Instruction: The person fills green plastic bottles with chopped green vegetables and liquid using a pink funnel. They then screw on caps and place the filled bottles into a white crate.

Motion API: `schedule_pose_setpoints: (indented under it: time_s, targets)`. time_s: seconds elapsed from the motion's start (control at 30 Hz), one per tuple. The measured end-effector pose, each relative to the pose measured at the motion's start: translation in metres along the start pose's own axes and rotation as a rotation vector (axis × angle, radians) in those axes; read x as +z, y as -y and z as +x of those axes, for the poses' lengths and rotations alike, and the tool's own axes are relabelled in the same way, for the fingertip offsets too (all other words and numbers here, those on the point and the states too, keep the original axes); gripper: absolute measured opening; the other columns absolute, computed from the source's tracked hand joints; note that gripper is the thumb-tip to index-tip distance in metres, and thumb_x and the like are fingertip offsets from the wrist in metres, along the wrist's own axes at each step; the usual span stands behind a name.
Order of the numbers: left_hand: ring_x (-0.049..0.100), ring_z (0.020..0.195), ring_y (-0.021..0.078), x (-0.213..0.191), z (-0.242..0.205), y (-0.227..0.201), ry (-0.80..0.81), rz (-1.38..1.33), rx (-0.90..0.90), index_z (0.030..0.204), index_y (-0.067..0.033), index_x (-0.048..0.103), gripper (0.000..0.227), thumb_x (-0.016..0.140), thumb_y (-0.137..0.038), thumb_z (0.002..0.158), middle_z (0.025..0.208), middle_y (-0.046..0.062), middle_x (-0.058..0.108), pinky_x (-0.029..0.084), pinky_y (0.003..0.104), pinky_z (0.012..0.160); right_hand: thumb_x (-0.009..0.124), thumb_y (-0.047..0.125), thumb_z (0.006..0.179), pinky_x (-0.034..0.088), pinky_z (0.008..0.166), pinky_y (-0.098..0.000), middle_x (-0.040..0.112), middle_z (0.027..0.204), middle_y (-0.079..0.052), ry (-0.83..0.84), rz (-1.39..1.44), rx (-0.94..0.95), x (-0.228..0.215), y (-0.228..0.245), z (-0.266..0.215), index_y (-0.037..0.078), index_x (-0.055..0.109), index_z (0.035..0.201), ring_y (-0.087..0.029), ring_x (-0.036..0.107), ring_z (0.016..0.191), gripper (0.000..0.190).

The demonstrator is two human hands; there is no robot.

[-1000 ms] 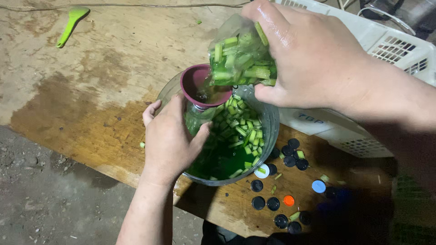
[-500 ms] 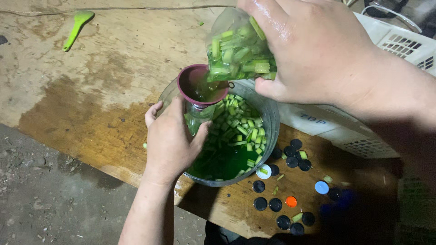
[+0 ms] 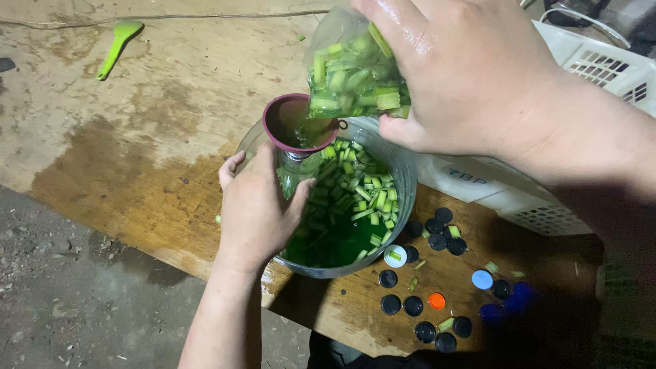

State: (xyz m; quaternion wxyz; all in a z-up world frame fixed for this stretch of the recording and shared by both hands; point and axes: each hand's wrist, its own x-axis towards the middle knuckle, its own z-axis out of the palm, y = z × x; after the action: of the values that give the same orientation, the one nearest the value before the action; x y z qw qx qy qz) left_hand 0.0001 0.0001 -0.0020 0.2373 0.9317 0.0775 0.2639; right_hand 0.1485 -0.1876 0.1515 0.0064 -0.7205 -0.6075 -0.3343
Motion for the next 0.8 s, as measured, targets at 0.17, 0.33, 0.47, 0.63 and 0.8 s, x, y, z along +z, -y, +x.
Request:
schedule_pose_setpoints:
  time_s: [0.17, 0.33, 0.47, 0.63, 0.8]
  targets:
    - [0.069, 0.095, 0.0365, 0.001, 0.0, 0.0, -0.016, 0.014, 0.004, 0.126, -0.0028, 0.058, 0.054, 0.081, -0.024, 0.081, 0.097, 0.017, 0.073, 0.035, 0.055, 0.108, 0.093, 0.031, 0.065, 0.055, 0.075, -0.0479, 0.064, 0.107, -0.019, 0.022, 0.078, 0.021, -0.001, 0.0, -0.001, 0.001, 0.052, 0.133, -0.037, 0.066, 0.096, 0.085]
    - [0.069, 0.096, 0.0358, 0.001, -0.001, 0.001, -0.011, 0.011, 0.005, 0.122, -0.0044, 0.06, 0.05, 0.081, -0.025, 0.082, 0.097, 0.017, 0.073, 0.035, 0.055, 0.109, 0.093, 0.031, 0.062, 0.055, 0.075, -0.0498, 0.064, 0.108, -0.021, 0.005, 0.075, 0.029, -0.002, 0.0, -0.003, 0.002, 0.05, 0.137, -0.041, 0.067, 0.096, 0.091]
    - [0.07, 0.095, 0.035, 0.001, -0.001, 0.002, 0.015, 0.01, -0.042, 0.123, -0.004, 0.059, 0.051, 0.082, -0.026, 0.083, 0.094, 0.017, 0.073, 0.035, 0.054, 0.111, 0.093, 0.032, 0.063, 0.054, 0.072, -0.0522, 0.065, 0.113, -0.026, 0.058, 0.156, 0.132, 0.006, 0.0, -0.008, 0.0, 0.045, 0.142, -0.045, 0.066, 0.097, 0.098]
    - [0.069, 0.097, 0.0358, 0.001, -0.002, 0.003, -0.035, -0.017, 0.018, 0.125, -0.0035, 0.059, 0.054, 0.082, -0.025, 0.081, 0.099, 0.017, 0.073, 0.036, 0.054, 0.108, 0.088, 0.031, 0.071, 0.057, 0.087, -0.0487, 0.067, 0.107, -0.026, 0.223, 0.403, 0.505, 0.032, 0.008, -0.027, -0.002, 0.033, 0.149, -0.042, 0.069, 0.097, 0.101]
    - [0.069, 0.101, 0.036, 0.002, -0.005, 0.006, -0.053, -0.054, 0.039, 0.125, -0.0035, 0.057, 0.055, 0.083, -0.025, 0.081, 0.104, 0.018, 0.073, 0.037, 0.053, 0.106, 0.091, 0.027, 0.074, 0.054, 0.102, -0.044, 0.065, 0.126, -0.025, -0.071, 0.635, 0.546, 0.07, 0.031, -0.055, -0.006, 0.031, 0.146, -0.037, 0.068, 0.116, 0.1]
